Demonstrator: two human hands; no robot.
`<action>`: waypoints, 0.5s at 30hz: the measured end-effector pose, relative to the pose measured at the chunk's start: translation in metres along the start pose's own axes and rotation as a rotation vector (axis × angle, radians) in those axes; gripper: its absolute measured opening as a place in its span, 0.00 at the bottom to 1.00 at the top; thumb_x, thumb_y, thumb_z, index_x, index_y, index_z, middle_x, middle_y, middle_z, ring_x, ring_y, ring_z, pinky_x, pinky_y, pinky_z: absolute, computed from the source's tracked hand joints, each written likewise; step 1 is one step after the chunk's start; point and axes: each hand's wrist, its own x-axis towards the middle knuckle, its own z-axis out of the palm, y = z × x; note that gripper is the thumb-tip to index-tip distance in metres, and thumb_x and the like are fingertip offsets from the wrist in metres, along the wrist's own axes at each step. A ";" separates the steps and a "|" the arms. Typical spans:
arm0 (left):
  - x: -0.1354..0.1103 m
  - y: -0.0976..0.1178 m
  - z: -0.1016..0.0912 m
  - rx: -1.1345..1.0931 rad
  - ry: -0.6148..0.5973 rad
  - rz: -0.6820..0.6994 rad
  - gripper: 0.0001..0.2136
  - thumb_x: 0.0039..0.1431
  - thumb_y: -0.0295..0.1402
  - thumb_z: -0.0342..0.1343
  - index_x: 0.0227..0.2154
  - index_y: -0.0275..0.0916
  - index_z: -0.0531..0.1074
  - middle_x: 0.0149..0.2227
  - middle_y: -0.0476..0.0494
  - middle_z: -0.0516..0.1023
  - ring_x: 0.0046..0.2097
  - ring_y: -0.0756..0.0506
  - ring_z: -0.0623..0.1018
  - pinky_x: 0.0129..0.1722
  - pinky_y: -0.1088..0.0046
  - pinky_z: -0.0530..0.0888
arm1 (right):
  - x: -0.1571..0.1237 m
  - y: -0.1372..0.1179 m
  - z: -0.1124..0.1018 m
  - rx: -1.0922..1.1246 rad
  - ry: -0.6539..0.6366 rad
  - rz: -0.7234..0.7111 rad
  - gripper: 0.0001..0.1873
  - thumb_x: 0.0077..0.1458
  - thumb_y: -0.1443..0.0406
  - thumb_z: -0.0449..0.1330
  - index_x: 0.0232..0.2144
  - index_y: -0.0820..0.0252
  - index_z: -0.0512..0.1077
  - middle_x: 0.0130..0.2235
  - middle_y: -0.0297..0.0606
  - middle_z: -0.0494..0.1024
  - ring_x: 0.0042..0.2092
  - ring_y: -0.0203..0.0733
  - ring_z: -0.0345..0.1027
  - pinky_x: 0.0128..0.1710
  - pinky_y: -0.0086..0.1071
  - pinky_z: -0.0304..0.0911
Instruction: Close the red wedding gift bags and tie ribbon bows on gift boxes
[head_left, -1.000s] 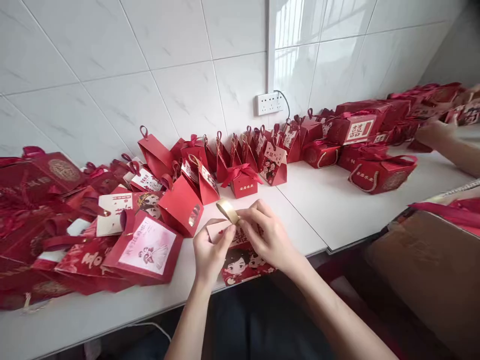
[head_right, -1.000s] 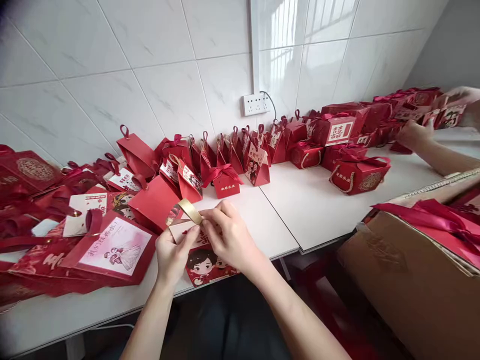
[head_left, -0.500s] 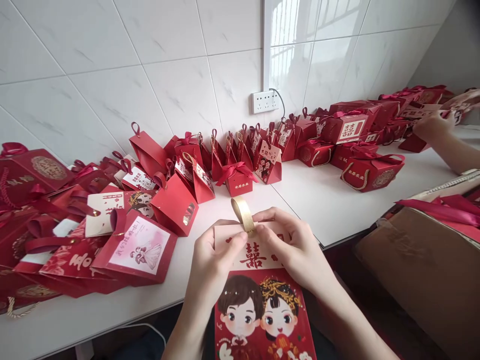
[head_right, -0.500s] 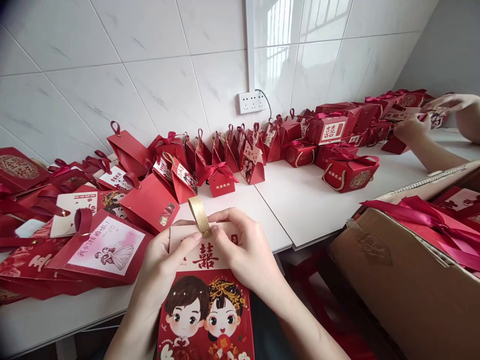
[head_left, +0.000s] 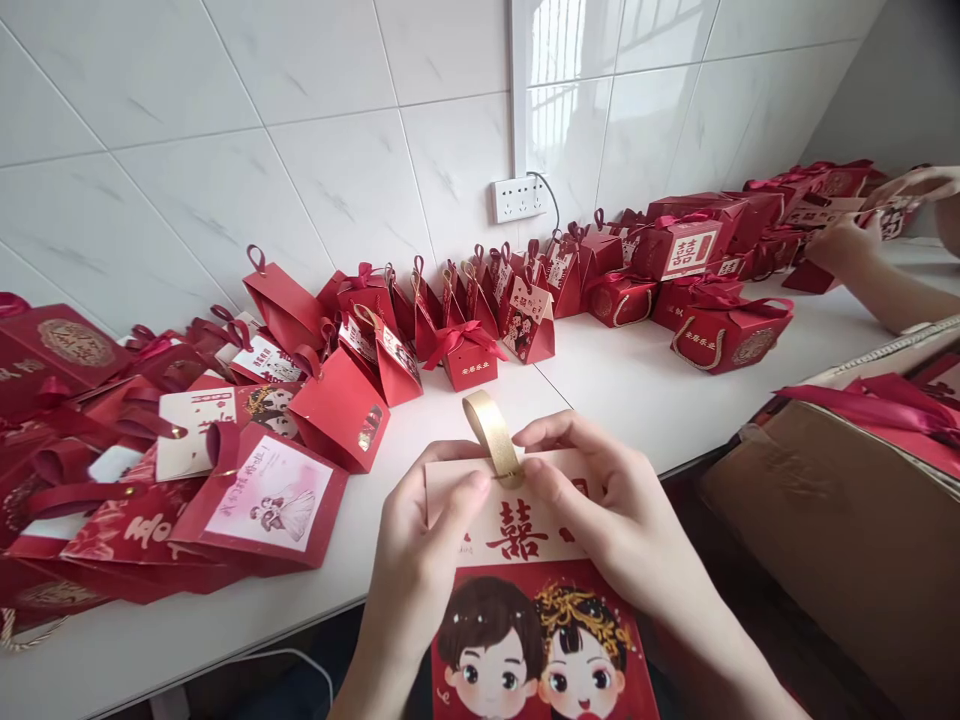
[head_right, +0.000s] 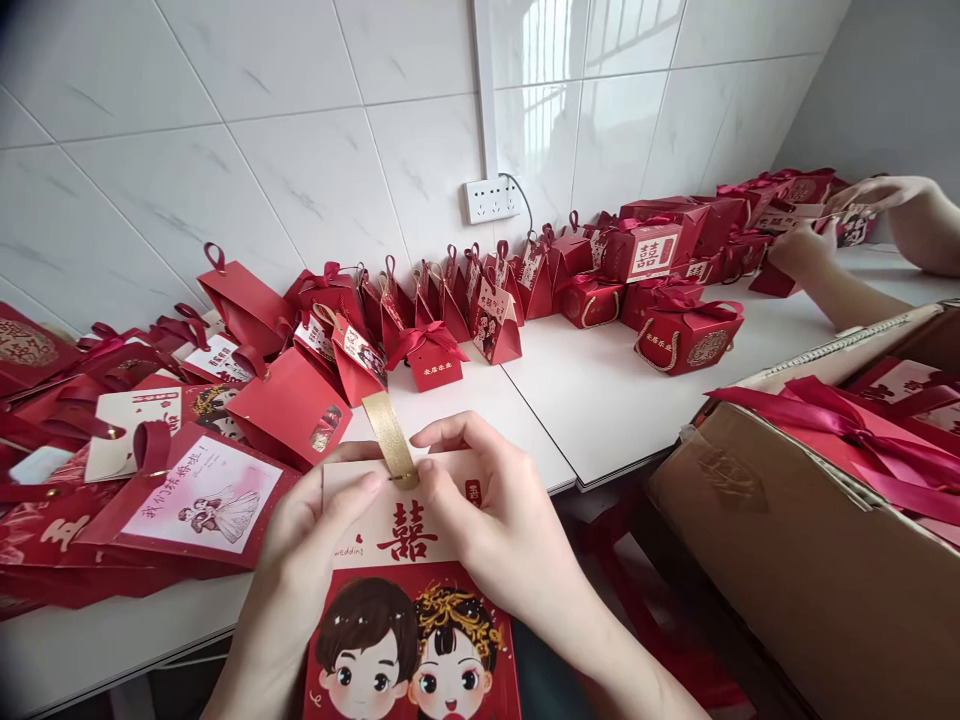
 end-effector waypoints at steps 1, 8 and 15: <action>0.000 0.000 0.001 0.017 -0.005 0.013 0.15 0.50 0.39 0.63 0.39 0.37 0.74 0.37 0.42 0.81 0.39 0.42 0.80 0.35 0.73 0.76 | -0.001 0.000 0.000 -0.001 0.001 -0.007 0.08 0.61 0.60 0.55 0.38 0.58 0.66 0.23 0.28 0.63 0.22 0.29 0.50 0.19 0.22 0.51; 0.000 0.001 0.004 0.124 -0.002 0.058 0.13 0.51 0.40 0.62 0.34 0.35 0.76 0.36 0.42 0.80 0.35 0.46 0.79 0.32 0.77 0.74 | -0.004 -0.001 -0.003 0.029 -0.012 0.026 0.08 0.62 0.59 0.54 0.38 0.57 0.65 0.22 0.27 0.61 0.21 0.29 0.49 0.18 0.22 0.50; 0.000 0.003 0.009 0.098 -0.012 0.017 0.15 0.50 0.40 0.63 0.36 0.35 0.74 0.35 0.42 0.80 0.35 0.45 0.80 0.31 0.76 0.75 | -0.005 -0.001 -0.007 0.027 -0.008 0.026 0.09 0.62 0.57 0.54 0.39 0.57 0.65 0.22 0.27 0.60 0.20 0.29 0.48 0.18 0.22 0.48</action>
